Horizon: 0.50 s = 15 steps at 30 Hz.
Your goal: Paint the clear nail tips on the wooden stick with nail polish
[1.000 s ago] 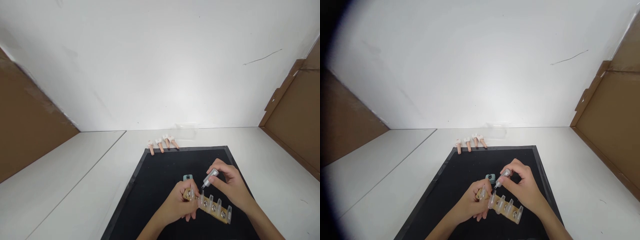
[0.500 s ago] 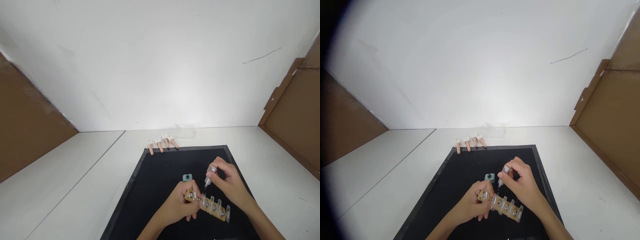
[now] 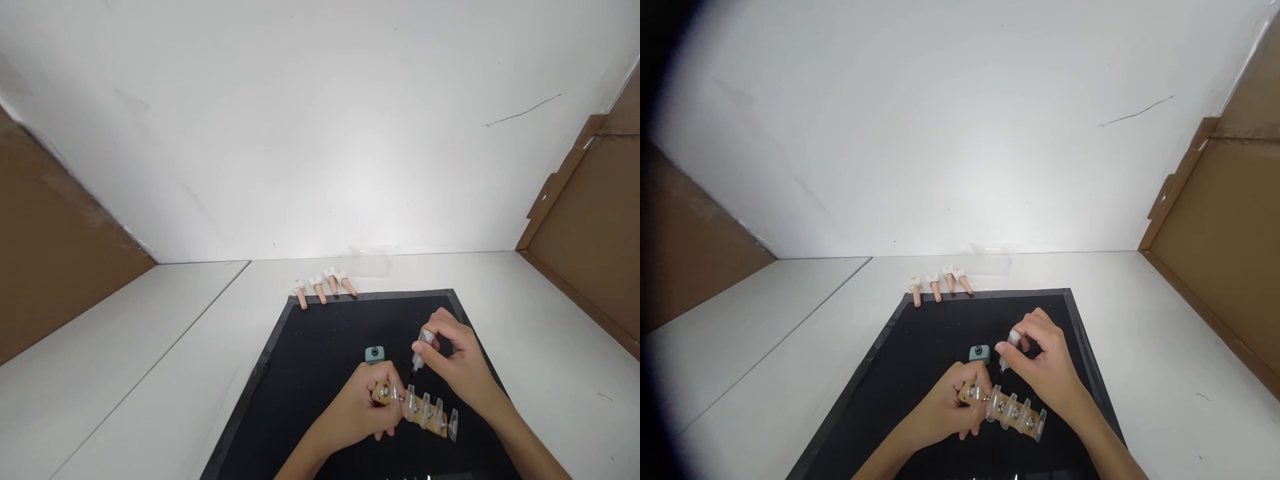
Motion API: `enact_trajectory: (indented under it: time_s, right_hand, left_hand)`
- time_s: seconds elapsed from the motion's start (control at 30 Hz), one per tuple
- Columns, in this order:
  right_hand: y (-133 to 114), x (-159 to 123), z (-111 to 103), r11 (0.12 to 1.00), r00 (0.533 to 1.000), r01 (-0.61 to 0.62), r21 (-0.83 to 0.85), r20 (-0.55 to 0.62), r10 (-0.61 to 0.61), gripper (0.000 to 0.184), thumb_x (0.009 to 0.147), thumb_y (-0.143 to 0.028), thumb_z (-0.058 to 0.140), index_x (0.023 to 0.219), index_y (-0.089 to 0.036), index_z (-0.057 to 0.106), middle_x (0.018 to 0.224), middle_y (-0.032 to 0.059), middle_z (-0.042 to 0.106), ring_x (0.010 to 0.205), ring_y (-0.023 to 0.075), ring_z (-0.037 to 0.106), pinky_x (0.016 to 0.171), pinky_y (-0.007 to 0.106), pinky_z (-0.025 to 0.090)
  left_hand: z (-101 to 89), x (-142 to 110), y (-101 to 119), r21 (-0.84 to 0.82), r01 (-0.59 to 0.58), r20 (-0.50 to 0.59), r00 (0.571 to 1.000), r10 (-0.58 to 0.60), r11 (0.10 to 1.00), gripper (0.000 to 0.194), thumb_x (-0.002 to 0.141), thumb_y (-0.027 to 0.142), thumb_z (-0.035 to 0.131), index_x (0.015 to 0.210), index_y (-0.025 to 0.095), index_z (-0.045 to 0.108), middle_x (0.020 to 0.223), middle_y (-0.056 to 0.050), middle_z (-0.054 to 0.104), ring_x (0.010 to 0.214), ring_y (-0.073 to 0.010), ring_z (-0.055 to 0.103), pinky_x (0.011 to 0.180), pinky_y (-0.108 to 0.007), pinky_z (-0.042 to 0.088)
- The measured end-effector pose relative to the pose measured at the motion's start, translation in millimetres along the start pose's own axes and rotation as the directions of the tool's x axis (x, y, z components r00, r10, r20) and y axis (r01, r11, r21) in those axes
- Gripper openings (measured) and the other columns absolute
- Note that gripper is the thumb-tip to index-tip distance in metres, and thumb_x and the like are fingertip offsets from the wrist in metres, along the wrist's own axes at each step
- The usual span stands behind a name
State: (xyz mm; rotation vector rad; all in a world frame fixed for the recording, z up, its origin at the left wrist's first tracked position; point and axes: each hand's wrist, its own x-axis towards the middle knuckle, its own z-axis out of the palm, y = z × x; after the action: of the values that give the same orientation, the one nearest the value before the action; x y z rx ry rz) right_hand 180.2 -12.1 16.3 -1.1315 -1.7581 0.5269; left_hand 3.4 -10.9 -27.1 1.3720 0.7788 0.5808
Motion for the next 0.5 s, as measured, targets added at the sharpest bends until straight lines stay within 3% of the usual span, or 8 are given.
enact_trajectory:
  time_s: [0.13,0.2,0.37,0.5]
  right_hand:
    - [-1.2,0.1,0.2,0.997,0.990,0.038,0.073,0.132,-0.048,0.030,0.084,-0.029,0.059,0.057,-0.021,0.048,0.056,-0.0022,0.043,0.059,0.0159,0.043,0.054,0.028,0.038]
    - [-1.6,0.3,0.9,0.997,0.991,0.039,0.059,0.123,-0.046,0.031,0.083,-0.029,0.060,0.055,-0.021,0.047,0.055,-0.0022,0.044,0.059,0.0160,0.043,0.053,0.028,0.038]
    - [-1.4,-0.1,0.4,1.000,1.000,0.005,0.003,-0.030,-0.005,0.032,0.084,-0.029,0.058,0.056,-0.022,0.045,0.055,-0.0026,0.040,0.057,0.0160,0.041,0.052,0.028,0.036]
    - [-2.4,-1.3,0.7,0.994,0.995,0.028,0.108,0.089,-0.038,0.034,0.086,-0.036,0.057,0.056,-0.022,0.046,0.056,-0.0022,0.042,0.057,0.0158,0.042,0.053,0.028,0.037]
  left_hand:
    - [0.0,0.4,0.1,0.001,-0.007,0.000,1.000,0.007,1.000,0.011,0.063,0.011,0.058,0.067,0.017,0.050,0.045,0.008,0.049,0.039,-0.0058,0.050,0.034,-0.012,0.037]
    - [0.2,0.5,0.0,0.005,-0.009,0.000,1.000,0.009,1.000,0.011,0.063,0.011,0.058,0.066,0.017,0.049,0.045,0.008,0.049,0.039,-0.0058,0.050,0.034,-0.012,0.038]
    - [0.5,-0.3,-0.5,0.019,-0.006,-0.014,1.000,0.006,1.000,0.010,0.062,0.010,0.056,0.067,0.017,0.051,0.046,0.008,0.050,0.038,-0.0052,0.049,0.033,-0.011,0.036]
    - [1.0,0.9,0.7,0.003,-0.022,-0.007,1.000,0.022,1.000,0.009,0.062,0.011,0.056,0.066,0.017,0.050,0.046,0.008,0.050,0.037,-0.0051,0.048,0.034,-0.012,0.037]
